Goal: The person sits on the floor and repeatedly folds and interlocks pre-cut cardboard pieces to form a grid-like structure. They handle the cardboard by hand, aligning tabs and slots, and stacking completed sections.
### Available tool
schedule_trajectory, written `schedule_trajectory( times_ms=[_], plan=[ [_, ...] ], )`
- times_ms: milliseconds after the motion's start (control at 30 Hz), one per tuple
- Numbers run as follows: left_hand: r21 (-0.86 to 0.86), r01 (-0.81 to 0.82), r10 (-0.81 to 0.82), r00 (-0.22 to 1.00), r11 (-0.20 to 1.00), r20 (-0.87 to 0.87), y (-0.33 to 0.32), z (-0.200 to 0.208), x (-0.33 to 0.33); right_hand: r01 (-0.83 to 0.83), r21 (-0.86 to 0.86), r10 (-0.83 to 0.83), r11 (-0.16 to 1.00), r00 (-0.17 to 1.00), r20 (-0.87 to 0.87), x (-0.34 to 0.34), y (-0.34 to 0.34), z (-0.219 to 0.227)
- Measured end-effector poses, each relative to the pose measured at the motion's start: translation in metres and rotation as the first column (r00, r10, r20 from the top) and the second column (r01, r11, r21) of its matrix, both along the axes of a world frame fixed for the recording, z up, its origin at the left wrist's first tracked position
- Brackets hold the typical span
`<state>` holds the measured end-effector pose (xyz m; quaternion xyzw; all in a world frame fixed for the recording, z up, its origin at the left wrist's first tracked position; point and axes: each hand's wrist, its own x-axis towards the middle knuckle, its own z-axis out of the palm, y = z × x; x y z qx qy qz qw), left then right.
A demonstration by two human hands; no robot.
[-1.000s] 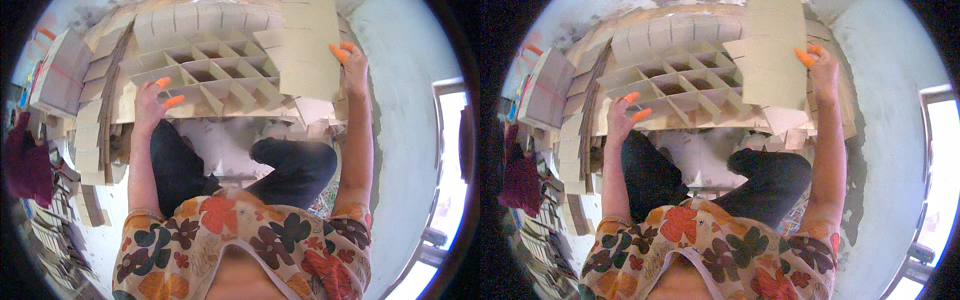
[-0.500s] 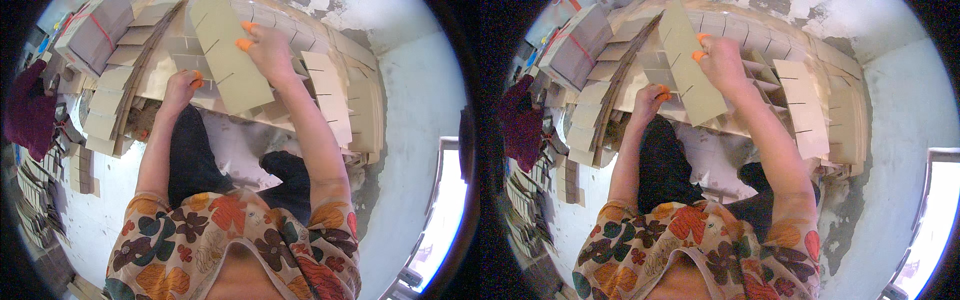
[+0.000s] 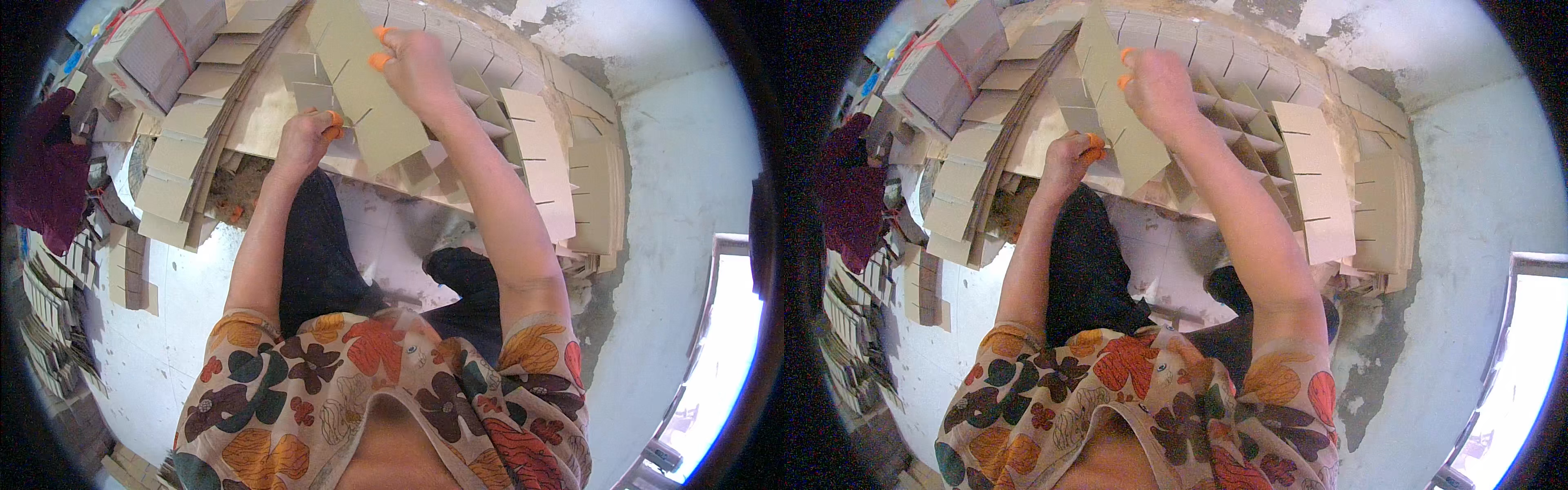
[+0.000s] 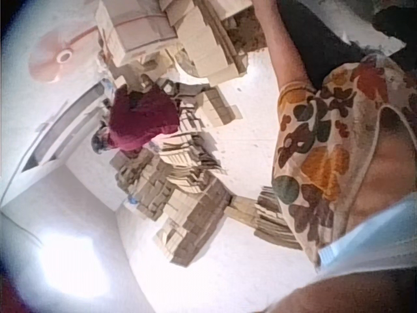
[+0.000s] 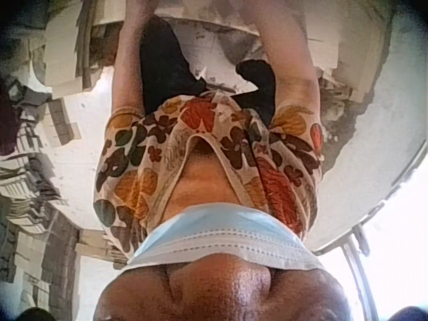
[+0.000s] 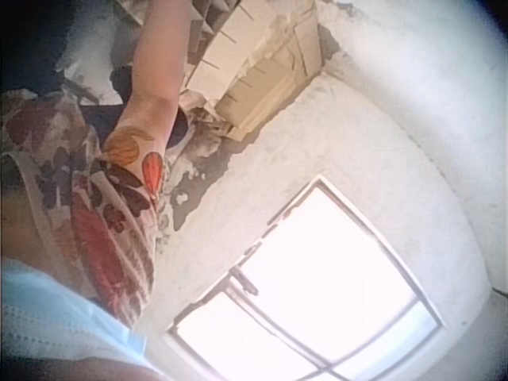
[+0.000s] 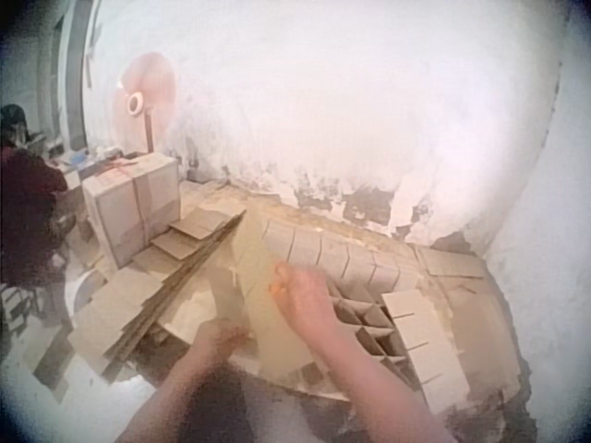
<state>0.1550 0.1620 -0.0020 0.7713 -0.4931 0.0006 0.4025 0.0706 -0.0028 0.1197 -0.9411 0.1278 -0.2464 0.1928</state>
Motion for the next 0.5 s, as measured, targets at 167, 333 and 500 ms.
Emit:
schedule_trajectory(
  times_ms=[167,333,500],
  plan=[
    [-0.021,0.016,-0.016,1.000,1.000,-0.012,0.001,-0.003,0.002,-0.008,0.003,0.008,1.000,0.999,-0.032,0.002,0.004,0.001],
    [0.018,-0.011,0.011,1.000,1.000,-0.023,0.000,-0.001,0.000,-0.076,-0.020,0.076,0.997,0.997,0.000,0.004,-0.003,-0.001],
    [-0.020,0.013,-0.013,1.000,1.000,0.002,0.000,-0.003,0.003,-0.064,-0.027,0.064,0.998,0.998,0.008,0.004,0.013,-0.005]
  ],
)
